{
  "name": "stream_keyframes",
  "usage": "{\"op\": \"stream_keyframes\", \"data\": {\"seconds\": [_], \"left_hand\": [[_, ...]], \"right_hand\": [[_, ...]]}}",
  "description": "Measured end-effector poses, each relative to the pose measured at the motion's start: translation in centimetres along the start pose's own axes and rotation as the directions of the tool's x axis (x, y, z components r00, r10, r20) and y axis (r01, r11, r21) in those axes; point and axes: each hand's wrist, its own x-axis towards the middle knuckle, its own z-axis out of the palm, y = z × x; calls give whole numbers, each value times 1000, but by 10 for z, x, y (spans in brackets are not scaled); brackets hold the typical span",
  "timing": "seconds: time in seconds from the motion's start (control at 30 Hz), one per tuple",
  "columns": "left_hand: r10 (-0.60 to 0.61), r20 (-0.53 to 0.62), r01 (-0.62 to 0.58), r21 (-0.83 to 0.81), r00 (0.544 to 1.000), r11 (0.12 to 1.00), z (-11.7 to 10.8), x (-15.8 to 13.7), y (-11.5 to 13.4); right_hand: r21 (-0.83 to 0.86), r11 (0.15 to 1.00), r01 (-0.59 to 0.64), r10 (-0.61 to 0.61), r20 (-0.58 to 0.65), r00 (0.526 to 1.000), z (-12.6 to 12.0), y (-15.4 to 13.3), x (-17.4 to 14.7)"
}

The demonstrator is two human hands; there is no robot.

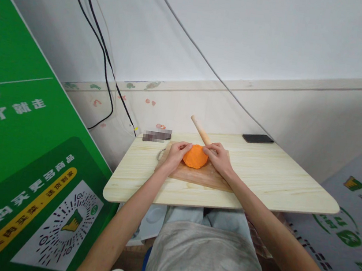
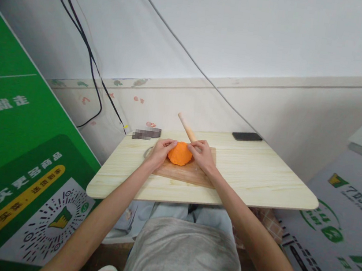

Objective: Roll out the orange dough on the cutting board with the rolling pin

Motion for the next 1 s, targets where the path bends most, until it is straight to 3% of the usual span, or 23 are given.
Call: {"op": "stream_keyframes", "data": {"seconds": [0.23,0.43,0.83,1.0], "left_hand": [[-158,144,177,-124,977,976,2,-4,12],[-155,229,189,-135,961,973,1,-7,15],[-36,71,31,67,997,997,1,-3,2],[42,56,-45,46,998,998,4,-5,6]], "right_hand": [[35,999,13,-13,6,1000,-1,-2,-1],[69,998,16,-18,34,999,0,-2,-1],[76,997,18,-22,48,999,1,-5,-2],[73,997,26,-29,46,999,1,-5,-2]]}}
